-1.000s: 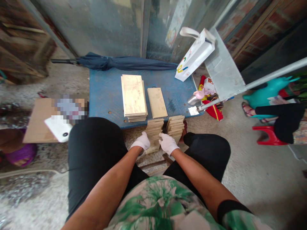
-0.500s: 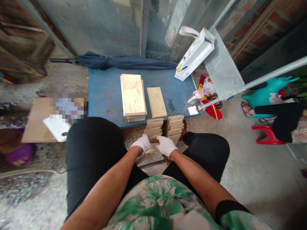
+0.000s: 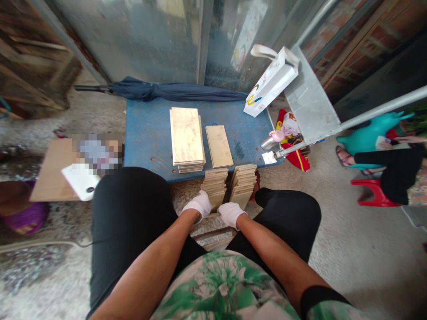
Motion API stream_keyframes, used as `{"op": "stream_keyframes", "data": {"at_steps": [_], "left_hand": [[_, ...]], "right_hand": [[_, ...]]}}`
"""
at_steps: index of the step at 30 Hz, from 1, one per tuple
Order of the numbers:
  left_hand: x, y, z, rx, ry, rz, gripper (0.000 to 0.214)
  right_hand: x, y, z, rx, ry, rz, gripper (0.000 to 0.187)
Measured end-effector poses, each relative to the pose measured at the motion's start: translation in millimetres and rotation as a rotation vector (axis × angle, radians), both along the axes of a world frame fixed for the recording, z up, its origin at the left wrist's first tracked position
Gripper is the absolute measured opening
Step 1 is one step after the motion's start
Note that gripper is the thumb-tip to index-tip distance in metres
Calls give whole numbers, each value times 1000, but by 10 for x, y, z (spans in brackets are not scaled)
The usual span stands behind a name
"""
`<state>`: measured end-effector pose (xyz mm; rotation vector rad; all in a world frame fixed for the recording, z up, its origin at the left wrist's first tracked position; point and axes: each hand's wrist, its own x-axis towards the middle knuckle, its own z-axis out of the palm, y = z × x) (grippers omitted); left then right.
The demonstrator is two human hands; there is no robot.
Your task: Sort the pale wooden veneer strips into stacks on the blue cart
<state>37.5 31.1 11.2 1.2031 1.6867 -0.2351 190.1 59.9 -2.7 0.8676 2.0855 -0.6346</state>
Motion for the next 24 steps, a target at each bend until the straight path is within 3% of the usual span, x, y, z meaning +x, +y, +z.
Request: {"op": "stream_keyframes", "data": {"at_steps": [7, 14, 20, 24], "left_hand": [[-10, 15, -69, 35, -56, -3, 38], [-39, 40, 20, 135, -196, 89, 33], [-100, 95, 153, 229, -370, 297, 42], [-93, 116, 231, 278, -482, 454, 44]], "right_hand": [[-63, 210, 129, 2, -22, 11, 30], [-22, 661, 693, -44, 58, -32, 33], [193, 1062, 1126, -59, 345, -323, 47], [328, 1347, 1313, -159, 552, -590, 39]]}}
